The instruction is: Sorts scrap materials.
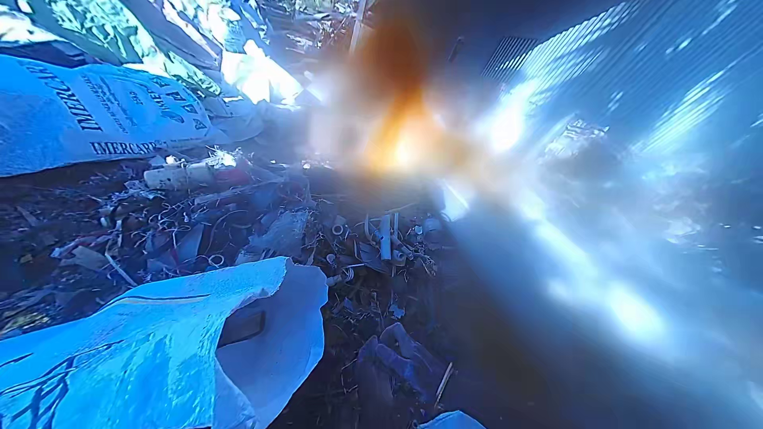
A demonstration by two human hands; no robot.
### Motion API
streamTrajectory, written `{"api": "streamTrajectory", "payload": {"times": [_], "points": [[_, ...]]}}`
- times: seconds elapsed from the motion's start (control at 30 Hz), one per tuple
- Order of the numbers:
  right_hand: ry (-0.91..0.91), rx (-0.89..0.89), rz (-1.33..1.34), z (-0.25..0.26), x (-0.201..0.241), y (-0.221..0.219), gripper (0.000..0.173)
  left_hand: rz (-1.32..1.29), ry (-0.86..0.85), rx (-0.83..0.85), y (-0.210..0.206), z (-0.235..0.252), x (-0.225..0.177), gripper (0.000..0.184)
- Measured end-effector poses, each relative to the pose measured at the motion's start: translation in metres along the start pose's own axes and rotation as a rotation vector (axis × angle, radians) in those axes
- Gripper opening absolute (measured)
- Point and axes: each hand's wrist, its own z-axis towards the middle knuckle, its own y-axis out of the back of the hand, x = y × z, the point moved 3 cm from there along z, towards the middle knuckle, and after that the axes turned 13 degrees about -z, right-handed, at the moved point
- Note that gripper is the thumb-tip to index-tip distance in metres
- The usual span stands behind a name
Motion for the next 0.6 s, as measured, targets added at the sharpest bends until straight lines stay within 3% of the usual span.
{"api": "streamTrajectory", "payload": {"times": [0.03, 0.07, 0.13, 0.2, 0.3, 0.33, 0.4, 0.47, 0.53, 0.57, 0.6], "points": [[-0.073, 0.033, 0.028, -0.019, -0.015, 0.006, 0.059, 0.026, 0.087, -0.097, 0.014, 0.012, 0.012, 0.029], [-0.106, 0.042, 0.028, -0.039, -0.026, 0.014, 0.07, 0.001, 0.127, -0.087, 0.034, 0.029, 0.029, 0.032], [-0.109, -0.033, -0.047, -0.082, -0.029, 0.036, 0.079, 0.053, -0.07, 0.088, 0.092, 0.079, 0.082, 0.034], [0.009, -0.317, -0.087, -0.125, -0.01, 0.063, 0.08, 0.123, 0.053, 0.018, 0.107, 0.091, 0.096, 0.029], [0.38, -0.948, -0.019, -0.184, 0.022, 0.088, 0.083, 0.206, 0.136, -0.029, 0.101, 0.059, 0.092, 0.027], [0.527, -1.146, -0.057, -0.197, 0.026, 0.09, 0.076, 0.206, 0.141, -0.029, 0.1, 0.049, 0.092, 0.03], [0.709, -1.357, -0.221, -0.21, 0.033, 0.083, 0.062, 0.155, 0.174, -0.017, 0.093, 0.024, 0.092, 0.035], [0.771, -1.265, -0.387, -0.206, 0.029, 0.051, 0.051, 0.024, 0.285, 0.155, 0.084, -0.004, 0.091, 0.039], [0.73, -0.902, -0.475, -0.186, 0.013, 0.015, 0.048, -0.11, 0.34, 0.438, 0.05, -0.056, 0.073, 0.055], [0.65, -0.671, -0.481, -0.175, 0.01, 0.008, 0.052, -0.101, 0.317, 0.46, 0.025, -0.092, 0.054, 0.064], [0.592, -0.566, -0.465, -0.169, 0.008, 0.007, 0.057, -0.086, 0.232, 0.444, 0.008, -0.122, 0.036, 0.064]]}}
